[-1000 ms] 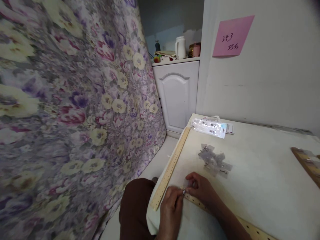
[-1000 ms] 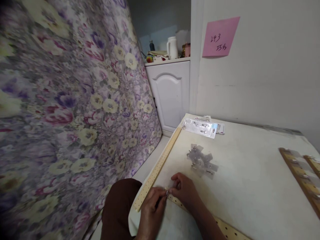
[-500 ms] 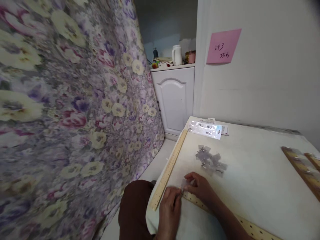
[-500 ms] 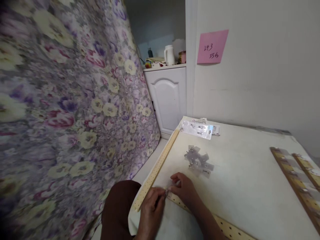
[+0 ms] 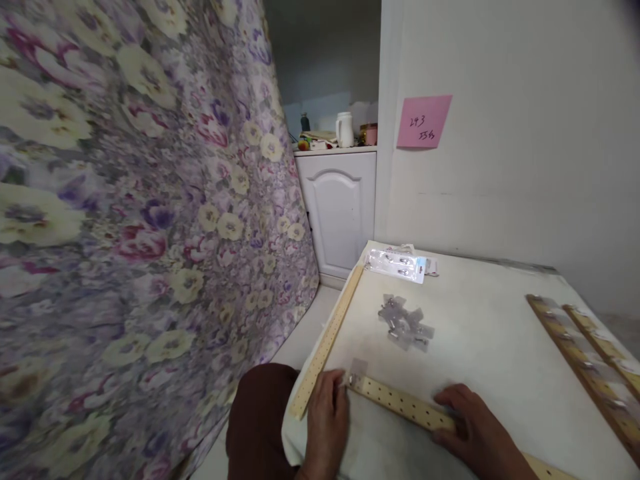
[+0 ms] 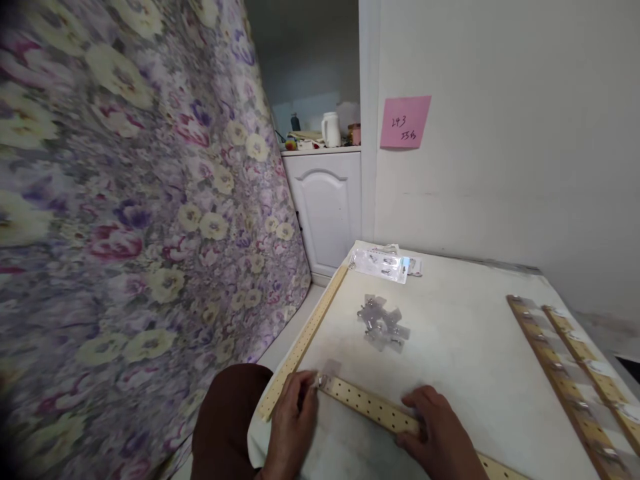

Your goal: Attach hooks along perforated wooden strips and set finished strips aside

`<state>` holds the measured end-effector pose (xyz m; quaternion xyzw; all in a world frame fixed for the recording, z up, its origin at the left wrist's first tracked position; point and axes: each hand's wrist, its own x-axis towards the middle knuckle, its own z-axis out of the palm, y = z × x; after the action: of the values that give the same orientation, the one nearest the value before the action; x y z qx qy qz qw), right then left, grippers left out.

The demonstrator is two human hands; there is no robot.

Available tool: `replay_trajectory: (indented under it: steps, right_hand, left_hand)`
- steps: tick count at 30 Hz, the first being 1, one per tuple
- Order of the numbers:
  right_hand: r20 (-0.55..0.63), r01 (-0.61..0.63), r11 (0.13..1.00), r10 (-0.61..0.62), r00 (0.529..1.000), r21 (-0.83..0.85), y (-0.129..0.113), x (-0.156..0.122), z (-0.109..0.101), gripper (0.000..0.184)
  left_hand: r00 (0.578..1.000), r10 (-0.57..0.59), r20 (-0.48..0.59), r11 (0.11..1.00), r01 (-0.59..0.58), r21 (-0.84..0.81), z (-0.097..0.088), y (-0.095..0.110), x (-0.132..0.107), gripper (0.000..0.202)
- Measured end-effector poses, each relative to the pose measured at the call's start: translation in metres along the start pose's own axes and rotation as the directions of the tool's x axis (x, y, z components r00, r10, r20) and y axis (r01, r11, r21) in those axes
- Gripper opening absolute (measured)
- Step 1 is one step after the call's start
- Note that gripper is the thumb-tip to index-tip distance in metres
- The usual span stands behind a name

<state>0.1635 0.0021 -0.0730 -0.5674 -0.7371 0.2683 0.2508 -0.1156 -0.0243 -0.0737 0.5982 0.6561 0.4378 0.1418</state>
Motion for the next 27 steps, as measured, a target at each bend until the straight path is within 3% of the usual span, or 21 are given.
replay_trajectory:
  steps: [3,7,14,22,27]
  right_hand:
    - [0.000,-0.017,0.999,0.017,1.000,-0.039,0.004,-0.013,-0.002,0.027]
    - [-0.020,-0.037,0.999,0.037,0.999,-0.036,-0.008,-0.015,-0.002,0.015]
    - [0.005,-0.143,0.989,0.143,0.990,-0.036,-0.019,-0.006,-0.005,0.018]
    - [-0.057,-0.222,0.974,0.220,0.974,-0.040,-0.036,0.000,0.013,0.019]
    - [-0.071,-0.256,0.967,0.255,0.964,-0.005,-0.039,-0.001,0.016,0.019]
  left_hand:
    - [1.000,0.000,0.003,1.000,0.000,0.001,0.000,0.000,0.000,0.017]
    - [1.000,-0.016,0.006,1.000,0.016,0.007,0.000,-0.001,-0.001,0.018]
    - [1.000,0.002,-0.018,1.000,-0.002,0.005,-0.001,-0.002,-0.001,0.021]
    - [0.999,0.047,0.006,0.999,-0.047,-0.028,-0.005,0.004,0.004,0.019]
    - [0.995,0.049,-0.086,0.992,-0.059,-0.116,0.003,0.001,0.005,0.023]
